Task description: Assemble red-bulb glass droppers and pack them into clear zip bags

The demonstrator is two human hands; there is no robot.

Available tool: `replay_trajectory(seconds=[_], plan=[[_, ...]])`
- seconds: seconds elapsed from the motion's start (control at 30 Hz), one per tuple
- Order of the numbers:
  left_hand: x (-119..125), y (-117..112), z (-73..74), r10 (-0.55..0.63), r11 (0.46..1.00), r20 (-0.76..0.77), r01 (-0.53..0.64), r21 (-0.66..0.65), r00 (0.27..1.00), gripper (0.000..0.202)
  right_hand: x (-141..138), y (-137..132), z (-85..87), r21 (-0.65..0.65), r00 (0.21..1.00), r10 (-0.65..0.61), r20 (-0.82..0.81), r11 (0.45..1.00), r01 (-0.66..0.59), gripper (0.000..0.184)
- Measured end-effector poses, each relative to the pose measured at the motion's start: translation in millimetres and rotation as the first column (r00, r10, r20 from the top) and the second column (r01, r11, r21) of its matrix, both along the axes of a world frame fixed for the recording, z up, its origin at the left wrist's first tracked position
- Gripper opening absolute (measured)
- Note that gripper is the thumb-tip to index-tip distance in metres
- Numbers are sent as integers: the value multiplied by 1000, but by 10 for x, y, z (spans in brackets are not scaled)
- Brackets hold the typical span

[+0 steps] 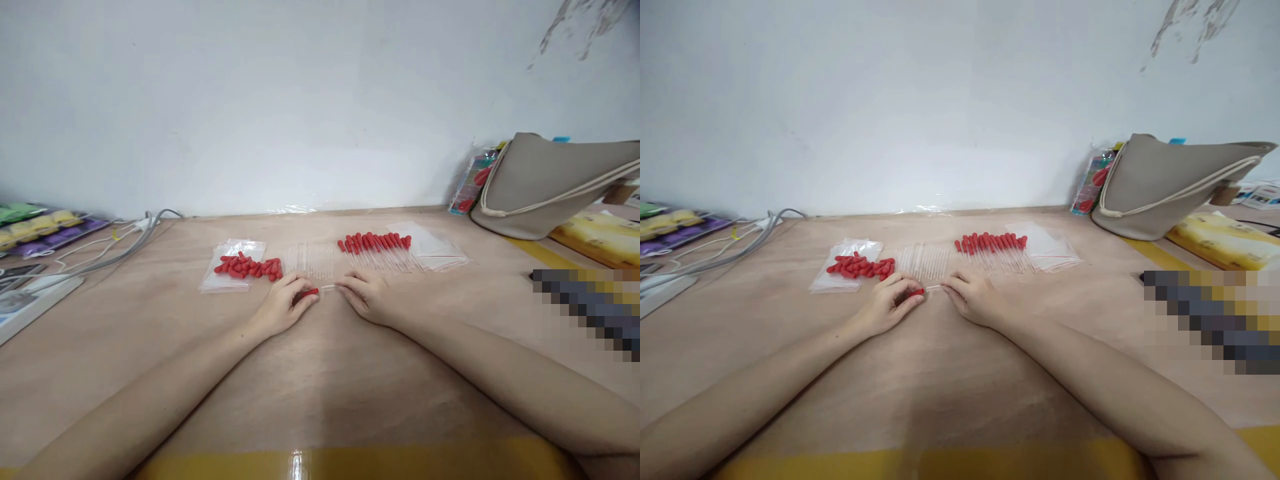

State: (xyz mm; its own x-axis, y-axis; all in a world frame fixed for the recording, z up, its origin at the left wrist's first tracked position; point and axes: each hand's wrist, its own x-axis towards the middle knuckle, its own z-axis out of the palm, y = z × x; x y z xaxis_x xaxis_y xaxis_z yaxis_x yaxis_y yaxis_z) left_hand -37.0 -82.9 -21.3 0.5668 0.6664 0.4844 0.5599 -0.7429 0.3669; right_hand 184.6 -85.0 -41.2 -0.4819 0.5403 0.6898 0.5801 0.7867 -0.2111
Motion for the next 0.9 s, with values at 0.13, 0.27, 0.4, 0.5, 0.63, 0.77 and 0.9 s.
replay_trajectory(seconds=[0.13,0.27,0.4,0.5,0.63,0.77,0.9], plan=[[22,-12,-8,-1,1000,-9,1,6,1000,12,-54,31,-21,16,999,29,-23,999,-28,22],[24,-12,-32,44,999,4,-44,-17,999,13,-68,45,-53,-23,996,84,-32,996,-85,23],[20,-11,-47,36,999,53,-36,-3,998,12,-60,49,-52,-62,983,156,-95,985,-162,24],[10,-17,-37,-11,1000,71,10,14,997,11,-59,59,-36,-86,973,203,-113,973,-213,25],[-11,-19,-31,-95,995,45,95,-3,994,10,-43,71,-7,-101,969,234,-82,965,-242,26],[-6,1,-46,-134,990,7,134,-43,991,10,-7,84,20,-131,971,238,-4,963,-236,29],[14,13,-57,-126,990,-20,125,-59,992,11,7,92,20,-81,979,168,112,984,-160,32]])
